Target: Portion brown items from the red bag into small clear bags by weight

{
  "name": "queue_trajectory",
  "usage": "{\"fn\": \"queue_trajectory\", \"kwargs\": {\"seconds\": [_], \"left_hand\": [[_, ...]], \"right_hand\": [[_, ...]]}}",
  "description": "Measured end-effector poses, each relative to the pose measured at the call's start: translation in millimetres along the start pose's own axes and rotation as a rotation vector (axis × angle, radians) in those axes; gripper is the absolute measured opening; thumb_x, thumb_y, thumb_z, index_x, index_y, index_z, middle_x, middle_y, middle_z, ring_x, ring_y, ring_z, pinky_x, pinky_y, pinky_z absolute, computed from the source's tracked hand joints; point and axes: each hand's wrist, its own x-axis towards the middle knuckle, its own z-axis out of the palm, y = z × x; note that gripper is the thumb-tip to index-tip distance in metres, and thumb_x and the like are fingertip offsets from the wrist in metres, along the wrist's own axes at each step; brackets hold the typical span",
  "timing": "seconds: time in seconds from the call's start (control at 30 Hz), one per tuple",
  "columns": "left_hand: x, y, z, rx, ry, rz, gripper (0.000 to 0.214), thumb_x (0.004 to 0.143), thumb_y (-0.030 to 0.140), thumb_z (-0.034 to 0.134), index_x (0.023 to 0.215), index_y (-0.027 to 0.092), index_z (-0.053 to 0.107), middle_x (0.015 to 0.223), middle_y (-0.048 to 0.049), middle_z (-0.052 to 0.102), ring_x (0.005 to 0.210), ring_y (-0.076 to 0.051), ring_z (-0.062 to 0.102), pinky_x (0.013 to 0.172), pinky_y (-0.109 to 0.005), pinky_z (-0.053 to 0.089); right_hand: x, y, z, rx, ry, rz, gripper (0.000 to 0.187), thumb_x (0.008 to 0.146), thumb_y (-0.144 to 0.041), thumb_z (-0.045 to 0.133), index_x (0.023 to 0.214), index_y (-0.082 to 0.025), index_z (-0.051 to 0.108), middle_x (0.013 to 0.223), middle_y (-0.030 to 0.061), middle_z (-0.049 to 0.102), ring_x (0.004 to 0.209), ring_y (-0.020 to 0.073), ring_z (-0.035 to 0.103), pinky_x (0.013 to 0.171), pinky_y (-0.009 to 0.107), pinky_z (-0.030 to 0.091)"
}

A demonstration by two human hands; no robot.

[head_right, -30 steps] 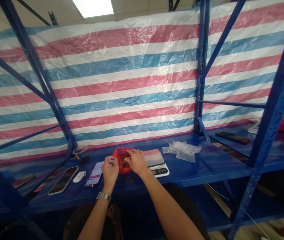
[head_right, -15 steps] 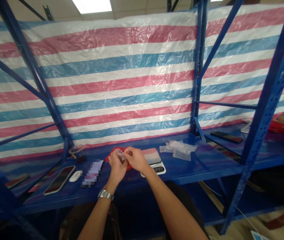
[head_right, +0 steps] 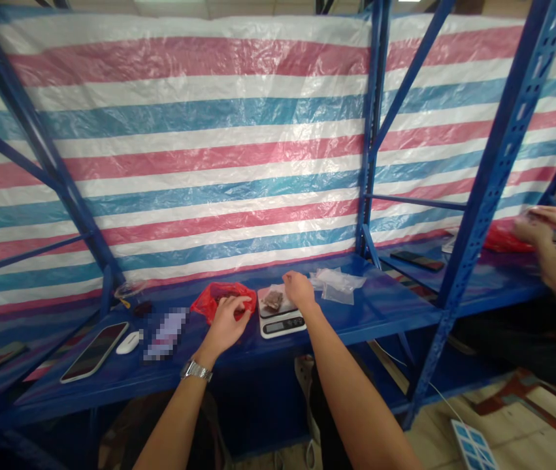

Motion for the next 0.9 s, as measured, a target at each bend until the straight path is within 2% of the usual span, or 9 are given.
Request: {"fn": "queue_trajectory", "kwargs": {"seconds": [0.1,0.2,0.3,0.4,0.47,0.57,0.63,0.77,0.9], "left_hand": [[-4,-11,6.4,0.114,-0.079,-0.014,0.036,0.082,0.01,0.066,0.114,0.026,0.074,0.112,-0.0094,0.07,0.109,-0.029,0.057,0.099,-0.045,0.046],[-3,-22,13.7,0.098,-0.087,-0.044,0.042,0.081,0.003,0.061,0.115,0.026,0.073,0.115,-0.0095,0.072,0.11,-0.029,0.06,0.098,-0.044,0.047],[5,-29,19.4,-0.042,0.015,-0.129,0.037,0.089,0.006,0.054,0.118,0.022,0.07,0.114,-0.0113,0.073,0.104,-0.026,0.066,0.096,-0.042,0.051],[13,-29,22.3,-0.146,0.141,-0.265,0.036,0.097,0.019,0.052,0.131,0.02,0.064,0.113,-0.0143,0.074,0.103,-0.027,0.071,0.096,-0.043,0.053],[15,-26,22.9,-0.163,0.164,-0.304,0.04,0.099,0.026,0.052,0.137,0.019,0.06,0.112,-0.0149,0.075,0.105,-0.029,0.072,0.097,-0.045,0.053],[14,-19,21.4,-0.149,0.182,-0.256,0.046,0.097,0.035,0.059,0.14,0.019,0.058,0.11,-0.014,0.075,0.108,-0.03,0.07,0.1,-0.048,0.052],[13,-13,18.4,-0.111,0.24,-0.184,0.046,0.095,0.039,0.063,0.138,0.02,0.06,0.107,-0.0126,0.074,0.107,-0.03,0.068,0.1,-0.048,0.052],[12,-4,9.3,-0.095,0.351,-0.111,0.03,0.097,0.033,0.058,0.124,0.022,0.067,0.1,-0.0096,0.072,0.098,-0.027,0.067,0.095,-0.044,0.053],[10,0,4.2,-0.205,0.283,-0.066,0.021,0.098,0.023,0.051,0.102,0.023,0.072,0.102,-0.0068,0.074,0.095,-0.022,0.069,0.09,-0.038,0.053]], "right_hand": [[1,6,-5,0.01,0.032,-0.019,0.029,0.102,-0.029,0.051,0.105,-0.02,0.079,0.113,0.0112,0.079,0.11,0.0259,0.071,0.093,0.031,0.049],[1,11,-9,0.024,0.054,-0.029,0.029,0.102,-0.029,0.052,0.105,-0.02,0.079,0.113,0.0098,0.08,0.11,0.0252,0.072,0.093,0.031,0.05],[1,14,-9,0.032,0.072,-0.034,0.028,0.101,-0.027,0.053,0.106,-0.021,0.08,0.113,0.0083,0.08,0.11,0.024,0.072,0.095,0.03,0.051],[1,15,-9,0.03,0.09,-0.035,0.029,0.101,-0.024,0.052,0.107,-0.022,0.08,0.114,0.0074,0.08,0.111,0.0225,0.072,0.097,0.03,0.051],[1,16,-9,0.021,0.098,-0.031,0.029,0.101,-0.024,0.051,0.107,-0.022,0.08,0.114,0.0072,0.08,0.11,0.0221,0.072,0.098,0.03,0.051],[2,17,-9,-0.002,0.101,-0.02,0.029,0.101,-0.025,0.052,0.106,-0.023,0.08,0.111,0.0075,0.08,0.108,0.0226,0.073,0.097,0.03,0.052],[2,17,-8,-0.022,0.097,-0.014,0.029,0.1,-0.026,0.052,0.106,-0.023,0.08,0.11,0.0075,0.081,0.108,0.0226,0.073,0.096,0.029,0.052],[1,17,-4,-0.075,0.077,0.0,0.031,0.101,-0.027,0.051,0.108,-0.023,0.08,0.109,0.008,0.08,0.107,0.0232,0.073,0.093,0.029,0.051],[-1,16,1,-0.14,0.044,0.017,0.032,0.101,-0.029,0.051,0.111,-0.022,0.08,0.109,0.0099,0.079,0.106,0.0232,0.072,0.092,0.028,0.05]]}}
